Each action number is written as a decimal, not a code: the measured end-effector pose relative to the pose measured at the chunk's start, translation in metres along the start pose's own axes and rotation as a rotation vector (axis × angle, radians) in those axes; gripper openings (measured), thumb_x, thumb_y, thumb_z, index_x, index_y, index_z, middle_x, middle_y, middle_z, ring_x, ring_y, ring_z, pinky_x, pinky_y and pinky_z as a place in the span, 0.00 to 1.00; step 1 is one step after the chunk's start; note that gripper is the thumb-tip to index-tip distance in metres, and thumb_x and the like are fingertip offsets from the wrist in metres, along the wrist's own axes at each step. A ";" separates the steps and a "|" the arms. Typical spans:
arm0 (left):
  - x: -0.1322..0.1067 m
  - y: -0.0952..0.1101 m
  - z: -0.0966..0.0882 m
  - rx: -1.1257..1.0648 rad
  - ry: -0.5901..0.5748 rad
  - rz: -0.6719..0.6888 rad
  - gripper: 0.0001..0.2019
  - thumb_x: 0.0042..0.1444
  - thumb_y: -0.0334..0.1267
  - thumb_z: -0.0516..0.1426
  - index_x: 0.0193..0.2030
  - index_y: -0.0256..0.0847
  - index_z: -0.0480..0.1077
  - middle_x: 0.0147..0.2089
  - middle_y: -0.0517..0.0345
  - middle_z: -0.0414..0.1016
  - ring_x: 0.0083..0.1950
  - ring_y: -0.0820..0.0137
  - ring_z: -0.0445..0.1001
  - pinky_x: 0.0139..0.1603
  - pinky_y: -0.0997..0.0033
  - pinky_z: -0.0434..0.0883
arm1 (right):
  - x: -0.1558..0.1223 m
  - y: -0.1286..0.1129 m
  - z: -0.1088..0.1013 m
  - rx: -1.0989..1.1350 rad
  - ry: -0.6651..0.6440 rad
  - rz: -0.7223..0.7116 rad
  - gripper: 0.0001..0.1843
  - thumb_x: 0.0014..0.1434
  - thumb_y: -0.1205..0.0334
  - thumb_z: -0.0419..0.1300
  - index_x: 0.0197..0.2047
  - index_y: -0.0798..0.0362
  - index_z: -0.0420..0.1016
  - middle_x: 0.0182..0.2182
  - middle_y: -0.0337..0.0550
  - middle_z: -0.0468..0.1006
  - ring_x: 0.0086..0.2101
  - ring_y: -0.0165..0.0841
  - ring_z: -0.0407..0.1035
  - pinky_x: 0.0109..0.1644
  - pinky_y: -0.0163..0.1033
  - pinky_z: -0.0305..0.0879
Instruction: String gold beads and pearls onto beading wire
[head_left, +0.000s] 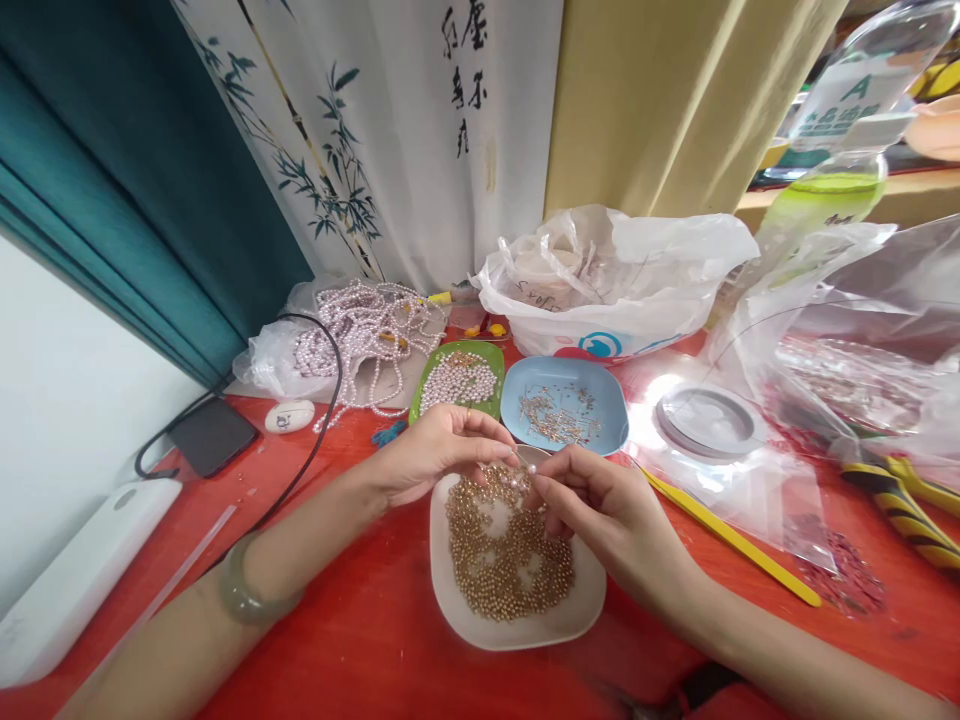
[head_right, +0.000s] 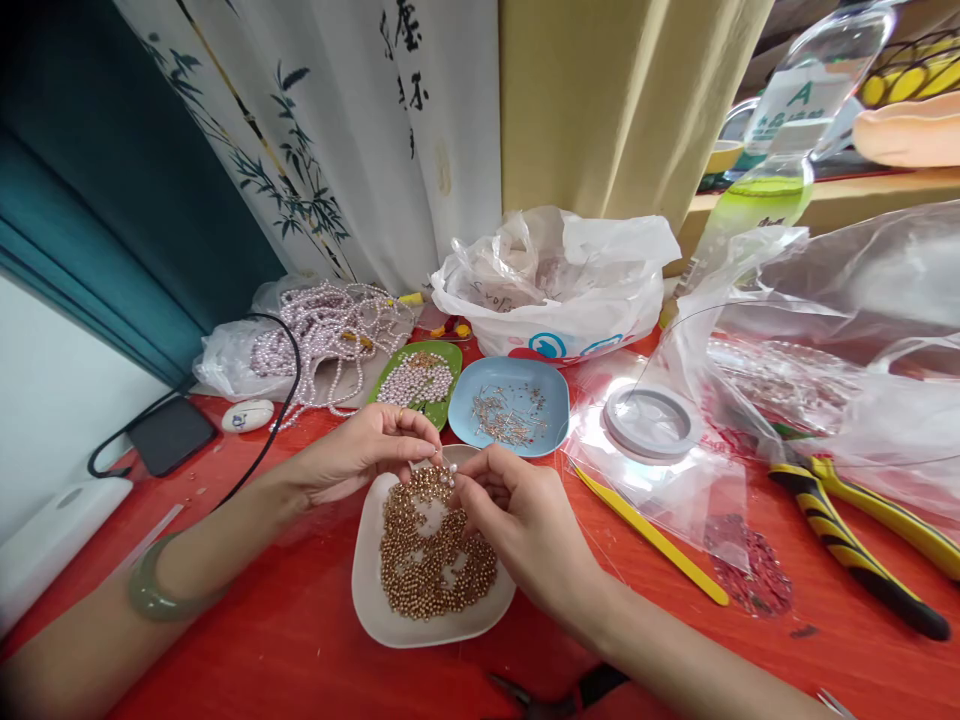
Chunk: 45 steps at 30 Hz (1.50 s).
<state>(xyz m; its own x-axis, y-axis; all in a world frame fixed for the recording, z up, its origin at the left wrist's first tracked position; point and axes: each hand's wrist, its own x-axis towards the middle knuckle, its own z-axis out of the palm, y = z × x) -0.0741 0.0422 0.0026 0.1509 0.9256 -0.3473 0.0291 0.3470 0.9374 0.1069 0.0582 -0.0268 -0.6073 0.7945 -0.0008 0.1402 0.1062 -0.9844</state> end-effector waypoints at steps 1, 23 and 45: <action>0.000 0.000 0.000 -0.022 0.002 -0.006 0.05 0.42 0.32 0.60 0.28 0.33 0.71 0.28 0.57 0.73 0.26 0.80 0.66 0.24 0.80 0.63 | 0.000 0.000 0.000 -0.007 0.001 0.000 0.06 0.54 0.62 0.52 0.27 0.54 0.65 0.17 0.35 0.69 0.19 0.25 0.64 0.22 0.31 0.62; 0.005 -0.006 0.000 -0.169 -0.002 -0.046 0.08 0.40 0.33 0.63 0.27 0.31 0.70 0.25 0.59 0.70 0.25 0.81 0.65 0.22 0.81 0.61 | -0.001 0.001 0.000 -0.038 0.014 -0.015 0.06 0.53 0.64 0.51 0.26 0.54 0.65 0.16 0.35 0.69 0.18 0.24 0.64 0.21 0.30 0.61; 0.005 -0.006 -0.001 -0.183 0.015 -0.063 0.07 0.40 0.31 0.63 0.28 0.31 0.70 0.25 0.59 0.72 0.24 0.81 0.66 0.22 0.81 0.59 | 0.000 0.002 0.001 -0.040 -0.001 -0.017 0.06 0.53 0.64 0.51 0.26 0.54 0.65 0.17 0.36 0.70 0.18 0.24 0.65 0.21 0.30 0.62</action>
<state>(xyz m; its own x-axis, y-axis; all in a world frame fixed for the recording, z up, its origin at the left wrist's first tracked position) -0.0742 0.0447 -0.0045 0.1392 0.9029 -0.4067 -0.1421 0.4246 0.8941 0.1066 0.0581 -0.0288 -0.6104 0.7919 0.0161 0.1611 0.1440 -0.9764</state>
